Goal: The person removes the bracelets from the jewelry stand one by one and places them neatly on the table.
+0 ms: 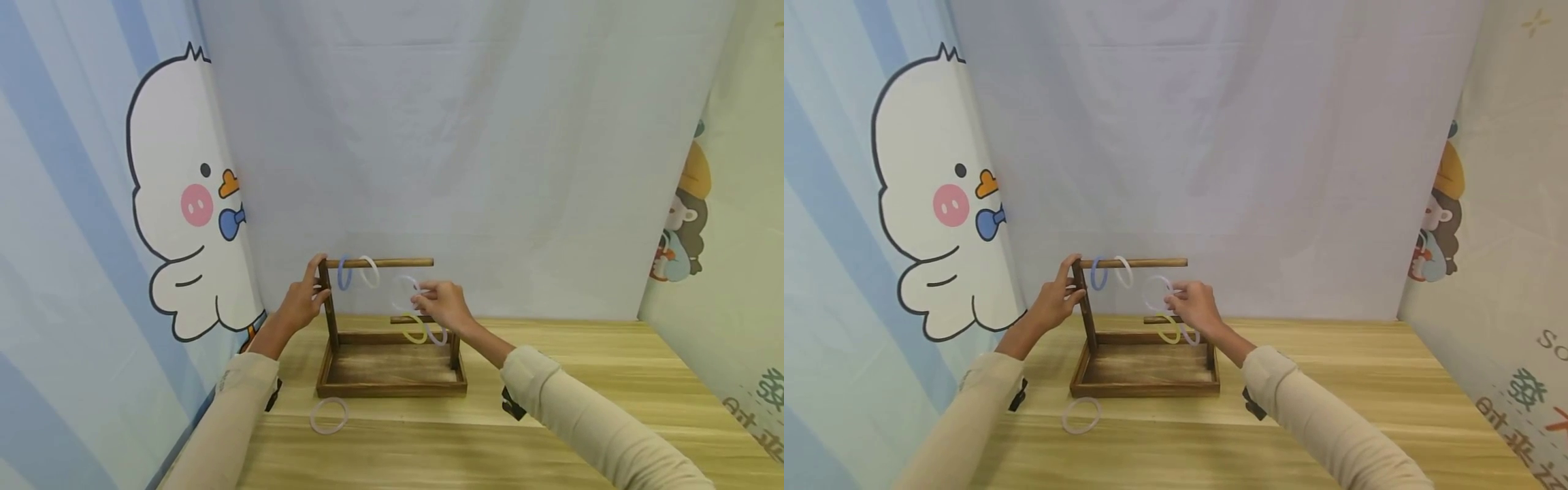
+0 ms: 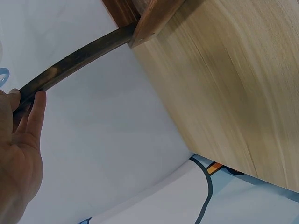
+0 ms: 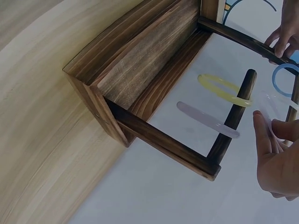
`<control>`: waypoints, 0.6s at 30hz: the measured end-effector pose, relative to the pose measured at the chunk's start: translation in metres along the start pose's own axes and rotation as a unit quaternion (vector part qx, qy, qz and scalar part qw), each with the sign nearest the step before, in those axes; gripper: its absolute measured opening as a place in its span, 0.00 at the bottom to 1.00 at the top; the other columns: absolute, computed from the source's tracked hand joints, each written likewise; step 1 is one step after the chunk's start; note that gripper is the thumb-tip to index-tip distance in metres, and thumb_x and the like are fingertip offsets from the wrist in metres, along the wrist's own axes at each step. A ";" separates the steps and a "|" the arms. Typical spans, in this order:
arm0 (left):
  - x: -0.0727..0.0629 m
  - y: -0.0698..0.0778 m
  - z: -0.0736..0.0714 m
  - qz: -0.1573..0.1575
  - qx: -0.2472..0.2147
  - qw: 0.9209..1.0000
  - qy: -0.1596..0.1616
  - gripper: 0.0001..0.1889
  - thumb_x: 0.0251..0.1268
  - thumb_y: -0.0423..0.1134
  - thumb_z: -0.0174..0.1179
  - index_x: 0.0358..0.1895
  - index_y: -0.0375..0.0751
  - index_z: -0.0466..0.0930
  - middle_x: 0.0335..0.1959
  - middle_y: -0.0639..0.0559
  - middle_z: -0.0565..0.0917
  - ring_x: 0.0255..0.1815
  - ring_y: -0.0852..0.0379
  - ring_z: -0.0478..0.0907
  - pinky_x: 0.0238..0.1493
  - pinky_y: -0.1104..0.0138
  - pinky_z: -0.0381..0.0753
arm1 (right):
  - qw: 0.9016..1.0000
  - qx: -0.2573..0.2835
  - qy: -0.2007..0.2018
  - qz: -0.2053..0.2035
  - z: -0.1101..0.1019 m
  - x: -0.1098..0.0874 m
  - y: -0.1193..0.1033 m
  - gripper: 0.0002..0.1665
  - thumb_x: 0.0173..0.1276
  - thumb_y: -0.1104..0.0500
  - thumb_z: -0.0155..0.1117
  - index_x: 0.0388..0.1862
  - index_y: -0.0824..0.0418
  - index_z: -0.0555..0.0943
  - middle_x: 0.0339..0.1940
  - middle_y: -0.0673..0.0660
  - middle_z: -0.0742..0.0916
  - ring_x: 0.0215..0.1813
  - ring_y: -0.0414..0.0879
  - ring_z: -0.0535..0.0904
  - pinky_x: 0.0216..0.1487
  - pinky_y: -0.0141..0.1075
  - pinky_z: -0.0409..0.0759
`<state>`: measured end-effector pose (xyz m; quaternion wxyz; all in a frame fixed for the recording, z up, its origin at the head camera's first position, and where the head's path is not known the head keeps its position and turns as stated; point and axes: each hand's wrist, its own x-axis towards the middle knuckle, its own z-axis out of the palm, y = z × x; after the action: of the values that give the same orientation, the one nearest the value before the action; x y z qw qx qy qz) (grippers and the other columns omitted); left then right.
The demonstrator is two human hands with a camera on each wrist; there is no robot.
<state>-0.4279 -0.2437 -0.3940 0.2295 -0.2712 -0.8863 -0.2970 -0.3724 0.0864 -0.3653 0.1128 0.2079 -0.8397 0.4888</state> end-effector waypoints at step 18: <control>0.001 0.002 0.000 -0.001 -0.003 1.000 0.001 0.41 0.74 0.26 0.61 0.81 0.43 0.46 0.52 0.24 0.84 0.52 0.29 0.85 0.49 0.43 0.87 | 1.000 0.009 -0.011 0.000 0.012 -0.002 -0.015 0.18 0.76 0.70 0.63 0.61 0.78 0.80 0.44 0.70 0.90 0.43 0.60 0.91 0.43 0.40 0.91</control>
<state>-0.4276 -0.2423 -0.3928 0.2292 -0.2706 -0.8856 -0.2999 -0.3637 0.0701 -0.3608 0.1021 0.2145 -0.8364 0.4939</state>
